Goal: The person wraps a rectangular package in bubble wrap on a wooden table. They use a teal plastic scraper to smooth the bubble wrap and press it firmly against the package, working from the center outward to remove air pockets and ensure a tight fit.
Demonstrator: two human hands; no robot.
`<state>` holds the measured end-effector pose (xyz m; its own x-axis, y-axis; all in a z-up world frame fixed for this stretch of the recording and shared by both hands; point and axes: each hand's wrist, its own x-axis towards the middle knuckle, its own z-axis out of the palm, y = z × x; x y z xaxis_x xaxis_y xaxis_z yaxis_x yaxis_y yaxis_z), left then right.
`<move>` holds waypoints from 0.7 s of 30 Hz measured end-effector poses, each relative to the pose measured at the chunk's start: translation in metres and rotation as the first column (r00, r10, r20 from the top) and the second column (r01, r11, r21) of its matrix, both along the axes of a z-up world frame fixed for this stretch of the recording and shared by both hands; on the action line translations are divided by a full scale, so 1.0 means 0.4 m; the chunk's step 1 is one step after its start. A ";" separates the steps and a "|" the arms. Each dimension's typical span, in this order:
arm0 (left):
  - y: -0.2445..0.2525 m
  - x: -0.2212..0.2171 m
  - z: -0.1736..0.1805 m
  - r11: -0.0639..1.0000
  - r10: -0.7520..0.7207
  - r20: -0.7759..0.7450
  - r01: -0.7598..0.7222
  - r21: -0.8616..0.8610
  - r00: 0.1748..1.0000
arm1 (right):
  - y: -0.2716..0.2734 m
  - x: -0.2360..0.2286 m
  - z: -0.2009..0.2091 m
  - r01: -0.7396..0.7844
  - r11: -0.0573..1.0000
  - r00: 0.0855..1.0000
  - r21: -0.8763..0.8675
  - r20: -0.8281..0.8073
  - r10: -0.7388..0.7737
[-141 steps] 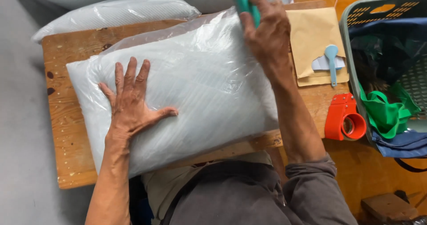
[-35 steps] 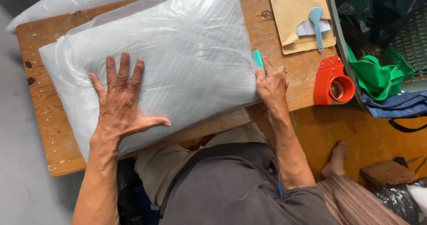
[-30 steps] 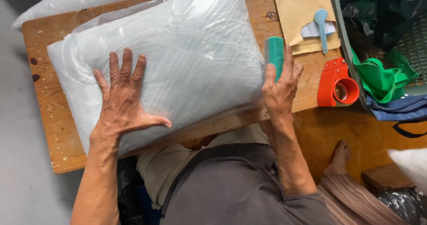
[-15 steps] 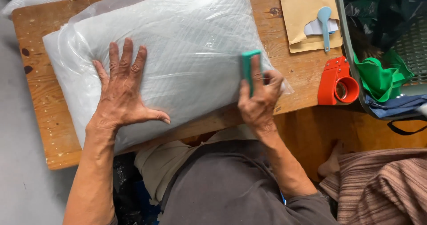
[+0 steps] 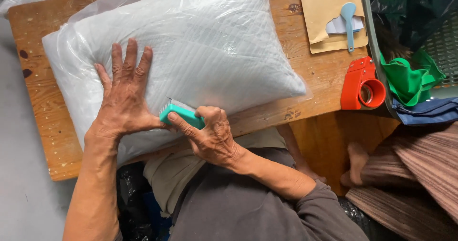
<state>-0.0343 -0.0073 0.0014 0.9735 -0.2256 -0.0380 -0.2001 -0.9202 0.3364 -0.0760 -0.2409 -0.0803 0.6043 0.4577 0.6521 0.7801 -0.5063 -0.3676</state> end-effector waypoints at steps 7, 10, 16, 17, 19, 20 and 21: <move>0.006 0.004 -0.001 0.998 -0.046 0.041 0.048 -0.041 0.998 | -0.330 0.133 -0.002 0.534 0.842 0.833 -0.076 -0.121 -0.540; 0.005 0.004 0.003 0.997 -0.061 0.029 0.063 -0.055 0.998 | -0.395 0.129 0.017 0.709 0.704 0.658 -0.027 -0.332 -0.676; 0.013 0.000 0.002 0.997 -0.051 0.011 0.051 -0.052 0.999 | -0.101 -0.011 -0.050 0.210 0.962 0.978 0.177 -0.024 -0.209; 0.015 -0.002 0.006 0.998 -0.036 -0.008 0.035 -0.059 0.999 | -0.060 -0.026 -0.081 0.076 0.991 0.997 0.106 0.011 -0.078; 0.013 0.008 0.011 0.998 -0.033 -0.018 0.031 -0.063 0.999 | -0.036 -0.015 -0.114 -0.046 0.998 0.998 0.033 0.045 0.045; 0.012 0.002 0.010 0.997 -0.039 0.009 0.040 -0.067 0.999 | -0.055 0.002 -0.115 -0.008 1.000 0.999 -0.002 0.050 0.008; 0.012 -0.004 0.009 0.996 -0.046 0.036 0.049 -0.071 0.998 | -0.071 0.020 -0.117 0.030 0.999 0.998 -0.037 0.057 -0.028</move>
